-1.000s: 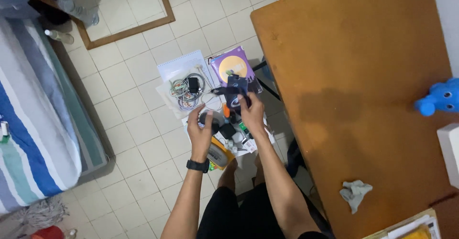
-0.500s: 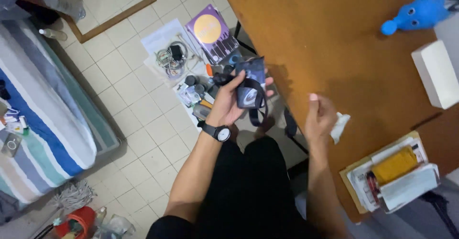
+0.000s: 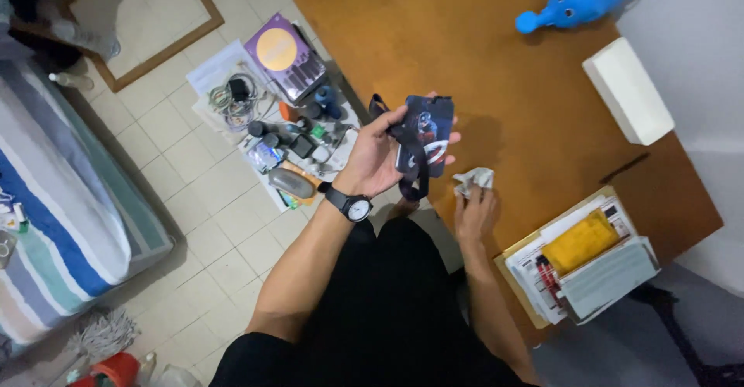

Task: The person wipes the covers of several notebooks, a small box, a yellow envelope, and a white plastic tray using a cloth. They pick up each item from a pile on the floor, wipe it, and place it on a wooden table. The person also wipes a small black pouch and two books with a purple and blue cover.

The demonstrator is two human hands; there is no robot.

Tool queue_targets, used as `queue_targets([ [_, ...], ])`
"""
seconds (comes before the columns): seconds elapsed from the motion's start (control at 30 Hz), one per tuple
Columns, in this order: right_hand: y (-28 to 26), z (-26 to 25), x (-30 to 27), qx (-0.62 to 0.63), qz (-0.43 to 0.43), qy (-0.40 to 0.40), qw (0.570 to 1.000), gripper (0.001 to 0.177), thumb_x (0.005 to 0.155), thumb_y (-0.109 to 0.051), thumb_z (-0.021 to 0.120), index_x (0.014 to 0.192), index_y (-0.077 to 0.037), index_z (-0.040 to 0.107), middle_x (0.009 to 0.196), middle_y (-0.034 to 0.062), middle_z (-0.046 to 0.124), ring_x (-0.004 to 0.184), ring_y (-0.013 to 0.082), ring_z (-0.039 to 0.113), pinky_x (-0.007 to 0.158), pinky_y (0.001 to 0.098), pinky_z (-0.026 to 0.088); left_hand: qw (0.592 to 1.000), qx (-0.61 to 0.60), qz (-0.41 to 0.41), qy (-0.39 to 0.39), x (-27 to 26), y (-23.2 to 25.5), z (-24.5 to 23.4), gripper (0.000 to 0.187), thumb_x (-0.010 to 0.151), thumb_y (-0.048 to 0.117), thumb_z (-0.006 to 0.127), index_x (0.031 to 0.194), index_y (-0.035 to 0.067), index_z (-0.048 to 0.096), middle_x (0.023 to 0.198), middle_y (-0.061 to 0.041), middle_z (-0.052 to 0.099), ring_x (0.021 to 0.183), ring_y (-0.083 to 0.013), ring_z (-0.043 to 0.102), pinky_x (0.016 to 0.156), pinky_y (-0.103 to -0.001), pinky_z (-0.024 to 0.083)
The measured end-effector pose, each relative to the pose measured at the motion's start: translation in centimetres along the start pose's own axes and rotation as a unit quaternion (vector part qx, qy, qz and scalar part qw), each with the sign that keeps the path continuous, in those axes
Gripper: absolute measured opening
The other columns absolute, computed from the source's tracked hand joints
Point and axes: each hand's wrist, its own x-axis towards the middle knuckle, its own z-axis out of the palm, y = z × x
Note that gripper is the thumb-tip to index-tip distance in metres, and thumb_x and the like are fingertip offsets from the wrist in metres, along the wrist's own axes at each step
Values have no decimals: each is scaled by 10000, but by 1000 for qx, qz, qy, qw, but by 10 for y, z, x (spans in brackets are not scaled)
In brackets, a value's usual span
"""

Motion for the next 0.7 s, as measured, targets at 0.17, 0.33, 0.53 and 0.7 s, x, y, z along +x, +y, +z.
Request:
queue_targets([
  [0.17,31,19,28,147,51,25,987,122,932,-12,695,957,43,590,929,239,557,929,498,603,780,473,532,998,54,-16,9,10,-35,4,536,1015,420,586,1459,121,561,1320,-297,630,1193,-506,623,1003,-699,521],
  [0.33,-51,-117,48,319,71,182,927,293,841,-37,676,1120,-111,628,959,81,655,884,218,666,813,317,530,991,124,-32,43,14,-52,1,618,990,517,559,1501,173,520,1338,-242,634,1181,-456,642,997,-633,551],
  [0.53,-142,-168,47,236,-217,90,943,264,1025,-53,490,1235,-50,650,1471,243,547,1429,402,468,1229,503,246,979,129,-72,139,17,-89,-21,518,947,543,662,1141,72,757,996,-146,766,875,-272,756,797,-429,643],
  [0.7,-176,-177,25,214,-216,81,949,256,956,-28,560,1193,-28,658,1447,240,570,1392,384,504,1205,472,292,977,131,-76,151,-7,-70,23,566,936,582,620,1052,45,752,926,-147,767,791,-270,743,761,-408,631],
])
